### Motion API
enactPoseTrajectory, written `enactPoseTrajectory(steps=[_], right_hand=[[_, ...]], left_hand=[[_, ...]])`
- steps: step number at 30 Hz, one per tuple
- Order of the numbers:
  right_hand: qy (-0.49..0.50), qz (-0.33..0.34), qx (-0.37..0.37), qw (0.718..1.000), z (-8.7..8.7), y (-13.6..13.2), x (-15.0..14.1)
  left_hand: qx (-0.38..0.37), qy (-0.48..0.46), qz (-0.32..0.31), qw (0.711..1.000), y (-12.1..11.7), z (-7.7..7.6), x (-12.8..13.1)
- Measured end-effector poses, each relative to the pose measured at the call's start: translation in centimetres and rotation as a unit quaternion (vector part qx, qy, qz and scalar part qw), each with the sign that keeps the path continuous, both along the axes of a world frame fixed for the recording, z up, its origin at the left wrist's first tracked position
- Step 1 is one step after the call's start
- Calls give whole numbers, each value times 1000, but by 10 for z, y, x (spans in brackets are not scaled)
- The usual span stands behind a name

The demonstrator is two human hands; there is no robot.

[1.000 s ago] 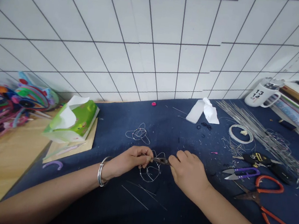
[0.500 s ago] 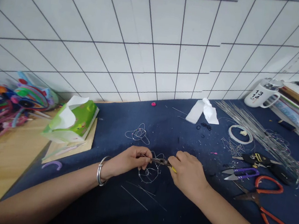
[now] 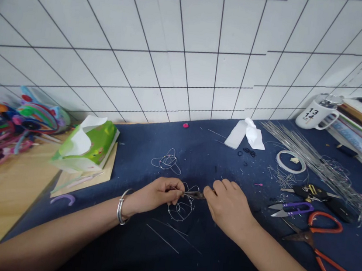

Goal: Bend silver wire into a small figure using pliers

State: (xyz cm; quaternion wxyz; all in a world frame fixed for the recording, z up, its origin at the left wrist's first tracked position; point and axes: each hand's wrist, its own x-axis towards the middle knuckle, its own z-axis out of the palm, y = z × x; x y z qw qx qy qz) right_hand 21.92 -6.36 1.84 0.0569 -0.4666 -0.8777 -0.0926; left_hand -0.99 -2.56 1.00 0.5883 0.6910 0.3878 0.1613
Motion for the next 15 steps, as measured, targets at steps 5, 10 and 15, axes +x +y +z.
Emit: enactPoseTrajectory(steps=[5, 10, 15], right_hand=[[-17, -1, 20, 1000, 1, -1, -2], [-28, -9, 14, 999, 3, -1, -2], [-37, -6, 19, 999, 2, -1, -1]], left_hand=[[8, 6, 7, 1000, -2, 2, 1], [9, 8, 19, 1000, -4, 2, 3], [7, 9, 27, 1000, -6, 2, 4]])
